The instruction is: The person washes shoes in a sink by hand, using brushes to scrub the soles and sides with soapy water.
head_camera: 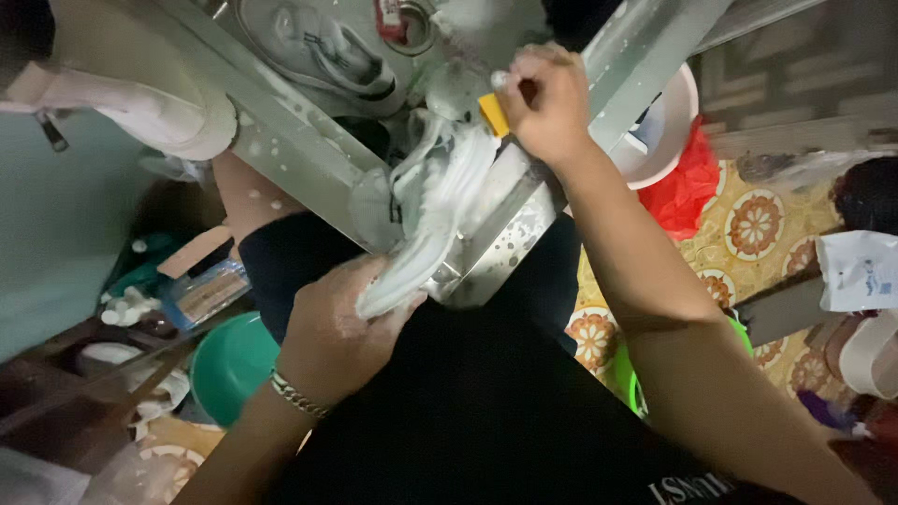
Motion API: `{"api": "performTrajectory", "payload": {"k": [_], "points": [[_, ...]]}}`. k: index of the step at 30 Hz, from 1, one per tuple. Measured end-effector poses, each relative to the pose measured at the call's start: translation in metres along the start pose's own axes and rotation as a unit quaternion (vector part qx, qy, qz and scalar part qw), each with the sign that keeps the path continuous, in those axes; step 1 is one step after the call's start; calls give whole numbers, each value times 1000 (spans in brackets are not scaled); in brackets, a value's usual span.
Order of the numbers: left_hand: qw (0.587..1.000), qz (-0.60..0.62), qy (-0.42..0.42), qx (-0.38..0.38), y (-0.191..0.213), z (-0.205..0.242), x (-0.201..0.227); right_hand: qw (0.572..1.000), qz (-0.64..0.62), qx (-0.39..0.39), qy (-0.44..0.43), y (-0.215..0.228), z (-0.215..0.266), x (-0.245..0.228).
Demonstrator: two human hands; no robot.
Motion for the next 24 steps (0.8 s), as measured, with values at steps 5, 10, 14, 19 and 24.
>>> {"api": "performTrajectory", "payload": {"k": [5, 10, 14, 19, 24], "points": [[969, -57, -241, 4, 33, -24, 22, 973, -159, 27, -163, -13, 14, -2], [960, -185, -152, -143, -4, -137, -8, 982, -105, 78, -136, -4, 28, -26], [964, 76, 89, -238, -56, -178, -55, 978, -124, 96, -137, 9, 38, -35], [986, 105, 71, -105, -63, -190, -57, 965, -151, 195, -90, 74, 45, 18], [994, 47, 78, -56, -26, -180, 30, 898, -281, 330, -75, 148, 32, 17]]}}
Point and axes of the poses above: each hand's wrist, its own z-axis away from the middle knuckle, its own y-axis out of the back of the hand, x = y × z, the point moved 8 cm from there along -z, towards the middle knuckle, and after that the axes turned 15 degrees about -y, right-handed, at the moved point
